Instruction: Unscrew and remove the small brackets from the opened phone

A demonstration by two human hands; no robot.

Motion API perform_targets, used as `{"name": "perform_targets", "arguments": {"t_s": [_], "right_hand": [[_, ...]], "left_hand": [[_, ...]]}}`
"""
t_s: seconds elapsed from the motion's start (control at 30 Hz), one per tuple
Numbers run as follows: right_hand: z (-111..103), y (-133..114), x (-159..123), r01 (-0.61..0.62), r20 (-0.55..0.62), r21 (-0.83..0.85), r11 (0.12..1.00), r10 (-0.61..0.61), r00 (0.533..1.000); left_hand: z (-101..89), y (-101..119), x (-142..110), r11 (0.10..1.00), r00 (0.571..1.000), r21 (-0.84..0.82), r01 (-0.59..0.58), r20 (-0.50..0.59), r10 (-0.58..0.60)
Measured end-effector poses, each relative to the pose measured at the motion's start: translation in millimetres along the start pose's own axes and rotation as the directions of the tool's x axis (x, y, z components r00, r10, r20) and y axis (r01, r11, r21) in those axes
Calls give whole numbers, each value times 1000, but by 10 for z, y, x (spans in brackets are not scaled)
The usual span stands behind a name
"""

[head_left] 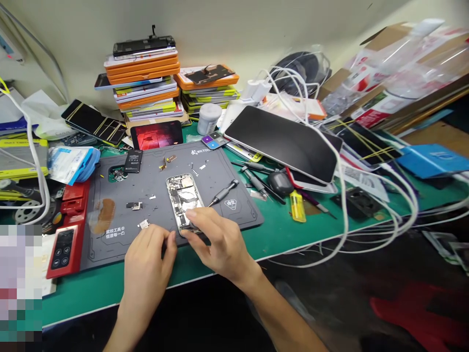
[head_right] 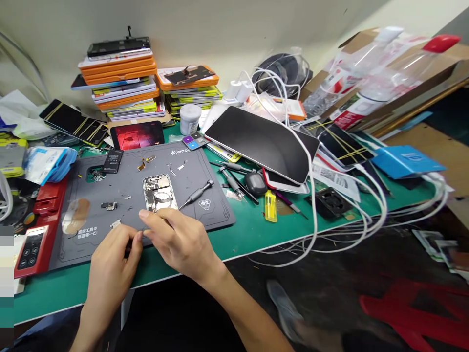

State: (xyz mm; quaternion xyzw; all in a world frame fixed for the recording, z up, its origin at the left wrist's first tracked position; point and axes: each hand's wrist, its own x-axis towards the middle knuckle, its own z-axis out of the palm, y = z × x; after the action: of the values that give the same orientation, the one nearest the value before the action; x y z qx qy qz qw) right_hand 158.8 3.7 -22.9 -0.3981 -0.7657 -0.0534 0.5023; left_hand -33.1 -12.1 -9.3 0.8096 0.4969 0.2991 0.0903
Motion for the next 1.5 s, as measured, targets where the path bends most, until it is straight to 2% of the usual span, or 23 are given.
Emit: {"name": "perform_targets", "arguments": {"t_s": [0.27,0.43,0.8,0.97,1.17,1.33,1.5], "right_hand": [[-31,-27,16,-1,14,25,1000,1,1000],[-35,-17,-5,-30,-25,-11,999,30,999],[-45,-22,-1,-53,2,41,998,53,999],[-50,-22,5,-56,-8,-5,998,56,998],[-60,-11,-19,-113,3,8,994,113,994],[-67,6,-52,-144,-2,83,986,145,989],[-56,7,-75,-122,-17,55,991,123,992]], "left_hand": [[2,8,14,1000,1000,6,-5,1,5],[0,19,14,1000,1000,13,-10,-2,10],[11,22,17,1000,1000,6,-27,-1,27],[6,20,8,999,999,0,-34,-2,34],[11,29,21,999,999,16,-34,-10,34],[17,36,30,999,999,20,-43,-22,44],[26,23,14,999,999,14,-38,-18,38]]}}
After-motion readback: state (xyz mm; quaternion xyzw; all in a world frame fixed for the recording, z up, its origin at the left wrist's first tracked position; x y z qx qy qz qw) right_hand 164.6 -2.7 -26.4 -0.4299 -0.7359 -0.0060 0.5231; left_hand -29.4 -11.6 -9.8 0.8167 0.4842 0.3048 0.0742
